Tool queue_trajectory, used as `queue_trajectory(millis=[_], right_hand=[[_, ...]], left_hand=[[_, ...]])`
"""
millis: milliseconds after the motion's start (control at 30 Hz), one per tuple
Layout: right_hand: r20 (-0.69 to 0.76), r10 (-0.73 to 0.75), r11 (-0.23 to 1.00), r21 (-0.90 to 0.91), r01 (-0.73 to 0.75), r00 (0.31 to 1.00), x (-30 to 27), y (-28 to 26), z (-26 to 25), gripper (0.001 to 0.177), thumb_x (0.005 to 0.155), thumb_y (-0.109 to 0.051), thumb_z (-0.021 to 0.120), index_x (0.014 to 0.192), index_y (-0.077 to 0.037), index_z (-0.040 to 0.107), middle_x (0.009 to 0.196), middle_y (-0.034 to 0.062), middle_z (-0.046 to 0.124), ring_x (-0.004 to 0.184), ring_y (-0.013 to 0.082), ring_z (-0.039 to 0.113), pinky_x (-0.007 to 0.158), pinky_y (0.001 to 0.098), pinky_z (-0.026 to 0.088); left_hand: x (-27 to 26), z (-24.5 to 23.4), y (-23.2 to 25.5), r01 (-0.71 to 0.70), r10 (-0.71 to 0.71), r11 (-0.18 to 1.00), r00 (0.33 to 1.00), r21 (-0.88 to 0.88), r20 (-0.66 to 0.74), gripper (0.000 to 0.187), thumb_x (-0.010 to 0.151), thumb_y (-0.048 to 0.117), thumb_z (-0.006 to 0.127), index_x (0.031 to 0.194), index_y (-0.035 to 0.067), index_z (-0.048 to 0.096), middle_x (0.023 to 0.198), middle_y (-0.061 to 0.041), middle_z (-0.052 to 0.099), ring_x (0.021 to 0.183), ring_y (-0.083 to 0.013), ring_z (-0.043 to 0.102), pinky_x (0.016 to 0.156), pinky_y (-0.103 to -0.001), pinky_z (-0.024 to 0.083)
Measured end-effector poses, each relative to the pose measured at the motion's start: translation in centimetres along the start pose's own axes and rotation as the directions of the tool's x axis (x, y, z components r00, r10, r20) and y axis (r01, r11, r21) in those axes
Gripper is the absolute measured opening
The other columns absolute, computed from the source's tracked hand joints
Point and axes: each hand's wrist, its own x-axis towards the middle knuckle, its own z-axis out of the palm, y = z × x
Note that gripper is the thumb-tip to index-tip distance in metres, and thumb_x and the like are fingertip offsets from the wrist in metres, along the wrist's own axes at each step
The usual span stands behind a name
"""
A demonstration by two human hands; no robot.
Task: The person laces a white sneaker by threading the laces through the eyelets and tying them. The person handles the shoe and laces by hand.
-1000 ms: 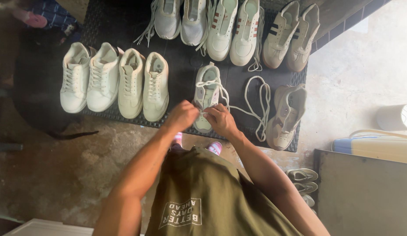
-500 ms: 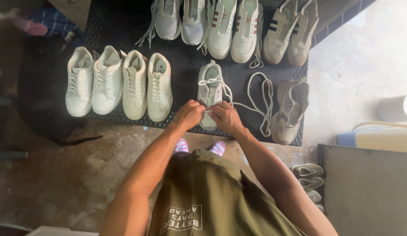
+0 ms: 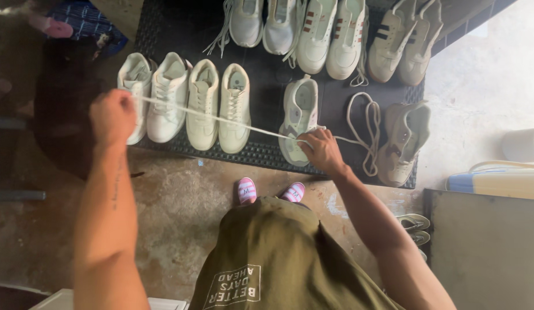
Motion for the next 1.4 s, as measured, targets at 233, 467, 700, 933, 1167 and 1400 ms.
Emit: queue_trajectory(millis=[233, 467, 700, 933, 1167, 1400], right_hand=[[0.140, 0.090, 0.994, 0.050, -0.098, 0.986, 0.2, 1.0, -4.8, 0.052, 0.078, -0.013, 0.069, 0.130, -0.011, 0.066, 0.105, 0.0156, 0.073, 0.094, 0.0360, 0.070, 0.082, 0.0466, 0.056], [0.194, 0.148, 0.955, 0.226, -0.192, 0.970, 2.5, 3.8, -13.1, 0.020, 0.081, -0.013, 0.069, 0.099, -0.008, 0.076, 0.088, 0.0064, 0.076, 0.081, 0.0186, 0.073, 0.073, 0.0323, 0.056], [0.269, 0.198, 0.711, 0.622, -0.327, 0.942, 5.7, 4.7, -24.7, 0.025, 0.082, -0.004, 0.066, 0.105, -0.001, 0.073, 0.077, 0.0041, 0.068, 0.068, 0.0103, 0.065, 0.062, 0.0256, 0.050], [0.139, 0.114, 0.731, 0.658, -0.178, 0.984, 9.1, 0.2, -33.5, 0.027, 0.089, -0.008, 0.071, 0.115, 0.001, 0.069, 0.081, 0.0021, 0.069, 0.065, 0.0072, 0.063, 0.057, 0.0211, 0.049], [0.020, -0.061, 0.785, 0.618, 0.036, 0.998, 12.2, -3.5, -36.2, 0.027, 0.093, -0.004, 0.069, 0.119, 0.004, 0.065, 0.088, 0.0073, 0.073, 0.063, 0.0064, 0.062, 0.058, 0.0211, 0.054], [-0.074, -0.038, 0.558, 0.826, 0.083, 0.997, 12.9, -0.5, -38.0, 0.024, 0.098, -0.002, 0.065, 0.121, 0.005, 0.064, 0.095, 0.0122, 0.075, 0.072, 0.0177, 0.073, 0.066, 0.0295, 0.058]], left_hand=[[-1.3, 8.1, 14.1, 0.571, -0.076, 0.280, 0.815, -0.772, 0.575, 0.039, 0.077, 0.001, 0.055, 0.116, 0.002, 0.060, 0.081, -0.012, 0.067, 0.063, -0.0177, 0.067, 0.058, -0.029, 0.057], [-0.7, 6.8, 28.7, 0.470, 0.212, 0.020, 0.860, -0.882, 0.463, 0.027, 0.102, 0.010, 0.060, 0.126, -0.002, 0.066, 0.091, -0.007, 0.069, 0.075, -0.0131, 0.066, 0.071, -0.028, 0.058], [4.6, 1.5, 36.5, 0.360, 0.488, 0.032, 0.808, -0.933, 0.329, 0.050, 0.084, -0.003, 0.044, 0.128, 0.000, 0.067, 0.110, -0.017, 0.078, 0.100, -0.0217, 0.079, 0.091, -0.029, 0.065], [6.9, 1.7, 44.5, -0.105, 0.468, 0.394, 0.878, -0.913, 0.101, 0.027, 0.100, 0.022, 0.068, 0.113, -0.001, 0.074, 0.092, -0.012, 0.071, 0.080, -0.0140, 0.064, 0.070, -0.029, 0.052], [7.7, 2.1, 49.5, -0.055, 0.546, 0.312, 0.828, -0.948, 0.132, 0.035, 0.105, 0.032, 0.062, 0.104, -0.001, 0.073, 0.081, 0.004, 0.061, 0.067, -0.0035, 0.054, 0.058, -0.023, 0.048], [8.2, 0.4, 47.0, 0.014, 0.409, 0.475, 0.882, -0.880, 0.235, 0.038, 0.104, 0.035, 0.055, 0.112, 0.002, 0.075, 0.075, 0.007, 0.053, 0.058, -0.0034, 0.043, 0.051, -0.023, 0.035]])
